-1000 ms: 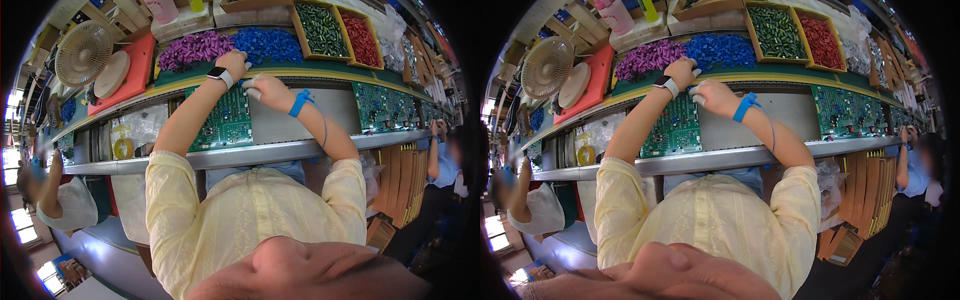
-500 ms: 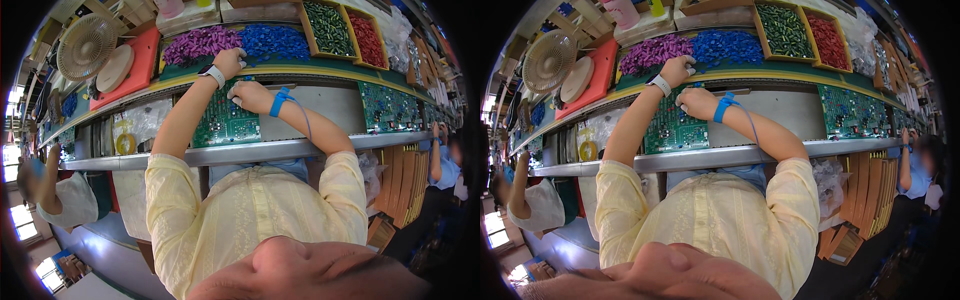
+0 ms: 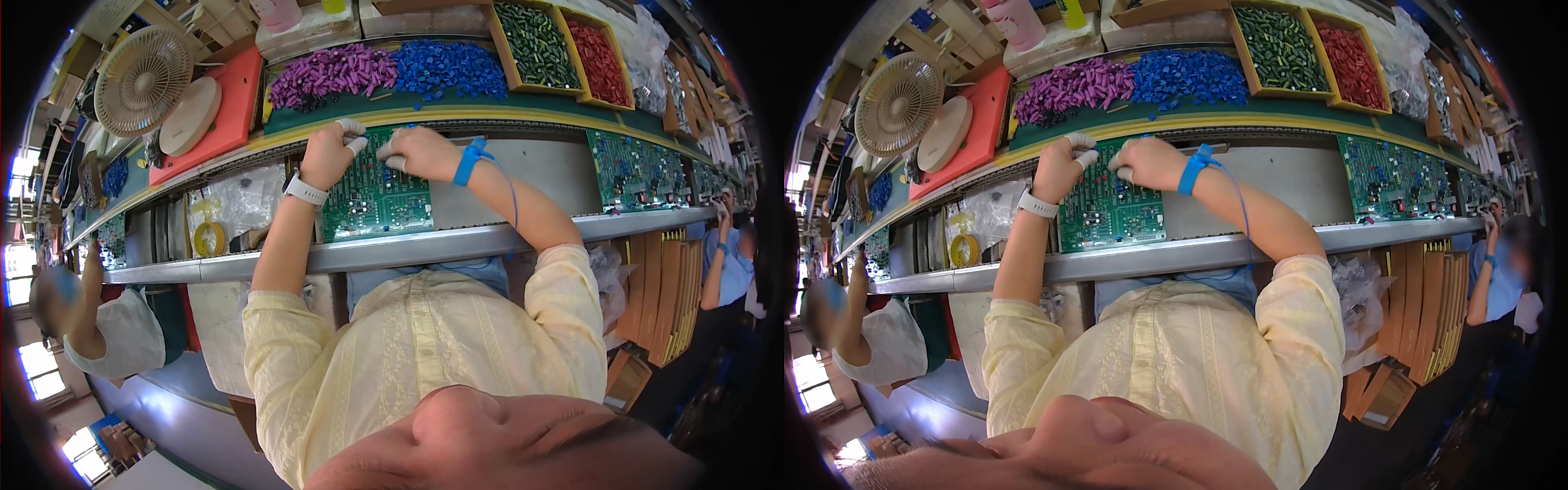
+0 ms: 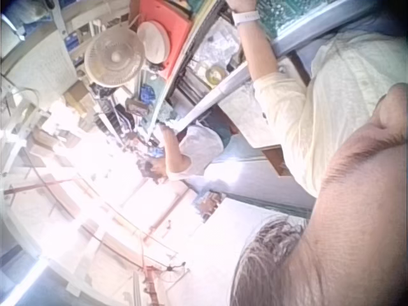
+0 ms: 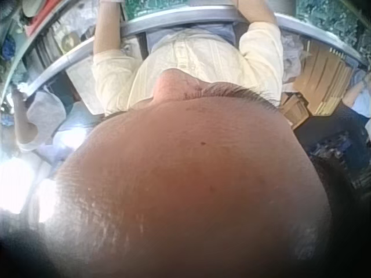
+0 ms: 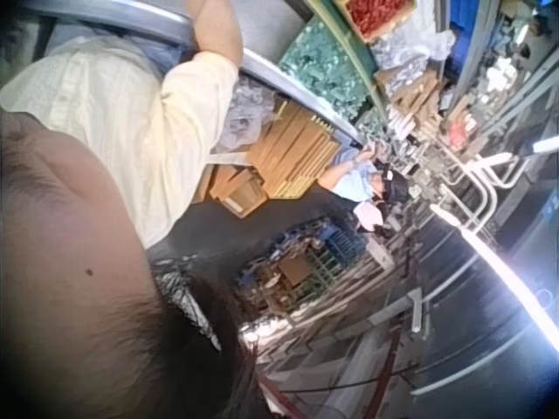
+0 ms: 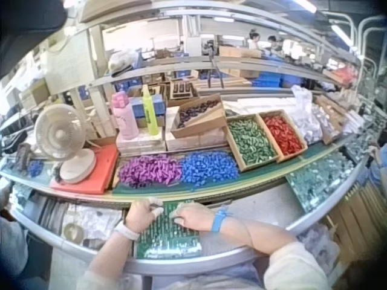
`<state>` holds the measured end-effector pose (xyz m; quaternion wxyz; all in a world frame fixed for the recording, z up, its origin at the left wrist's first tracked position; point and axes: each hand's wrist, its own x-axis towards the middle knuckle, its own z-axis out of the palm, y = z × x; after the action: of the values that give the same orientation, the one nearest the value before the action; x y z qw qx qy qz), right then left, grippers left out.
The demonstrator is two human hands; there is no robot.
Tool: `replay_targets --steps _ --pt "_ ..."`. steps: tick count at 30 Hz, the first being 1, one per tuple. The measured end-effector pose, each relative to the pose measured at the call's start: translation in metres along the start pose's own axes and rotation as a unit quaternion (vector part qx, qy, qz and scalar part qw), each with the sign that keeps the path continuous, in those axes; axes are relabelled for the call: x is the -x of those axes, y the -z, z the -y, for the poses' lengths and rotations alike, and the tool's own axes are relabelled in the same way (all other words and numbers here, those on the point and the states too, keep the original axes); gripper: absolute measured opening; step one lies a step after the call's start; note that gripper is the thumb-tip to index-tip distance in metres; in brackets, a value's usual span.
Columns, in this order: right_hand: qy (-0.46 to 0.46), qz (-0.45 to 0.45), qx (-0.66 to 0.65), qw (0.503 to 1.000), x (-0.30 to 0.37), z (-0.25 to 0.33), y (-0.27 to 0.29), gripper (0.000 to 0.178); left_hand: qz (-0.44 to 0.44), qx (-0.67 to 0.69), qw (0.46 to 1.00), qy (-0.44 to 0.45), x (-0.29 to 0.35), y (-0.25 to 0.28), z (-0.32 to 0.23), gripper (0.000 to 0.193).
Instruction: Placing electronic components onto a printed circuit board on an assembly line.
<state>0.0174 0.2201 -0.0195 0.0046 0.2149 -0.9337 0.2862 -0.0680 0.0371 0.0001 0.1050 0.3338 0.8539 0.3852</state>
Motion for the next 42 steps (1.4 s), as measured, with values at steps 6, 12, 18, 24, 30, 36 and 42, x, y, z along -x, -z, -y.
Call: replay_targets --steps 6,12,18,24,30,36,42 --pt "-0.076 -0.191 0.238 0.949 -0.004 -0.042 0.02 0.019 0.053 -0.062 0.993 -0.089 0.009 -0.005 0.001 0.011" --pt "-0.111 -0.206 0.214 0.948 -0.003 -0.054 0.013 0.012 0.062 -0.105 0.98 -0.158 0.009 -0.014 0.004 0.006" --pt "-0.095 -0.205 0.209 0.951 -0.002 -0.049 0.015 0.01 0.06 -0.099 0.98 -0.159 0.006 -0.018 0.008 0.006" --pt "-0.086 -0.205 0.144 0.964 -0.003 -0.033 0.018 0.009 0.072 -0.089 0.982 -0.15 0.006 -0.019 0.008 0.006" --pt "-0.082 -0.196 0.094 0.973 -0.002 -0.019 0.015 0.01 0.075 -0.101 0.98 -0.154 0.008 -0.021 0.003 0.007" --pt "-0.066 -0.171 0.062 0.981 -0.002 -0.012 0.008 0.011 0.074 -0.114 0.976 -0.17 0.011 -0.022 0.001 0.01" --pt "-0.076 -0.141 0.016 0.987 -0.002 -0.007 0.008 0.013 0.101 -0.093 0.979 -0.153 0.009 -0.019 0.006 0.01"
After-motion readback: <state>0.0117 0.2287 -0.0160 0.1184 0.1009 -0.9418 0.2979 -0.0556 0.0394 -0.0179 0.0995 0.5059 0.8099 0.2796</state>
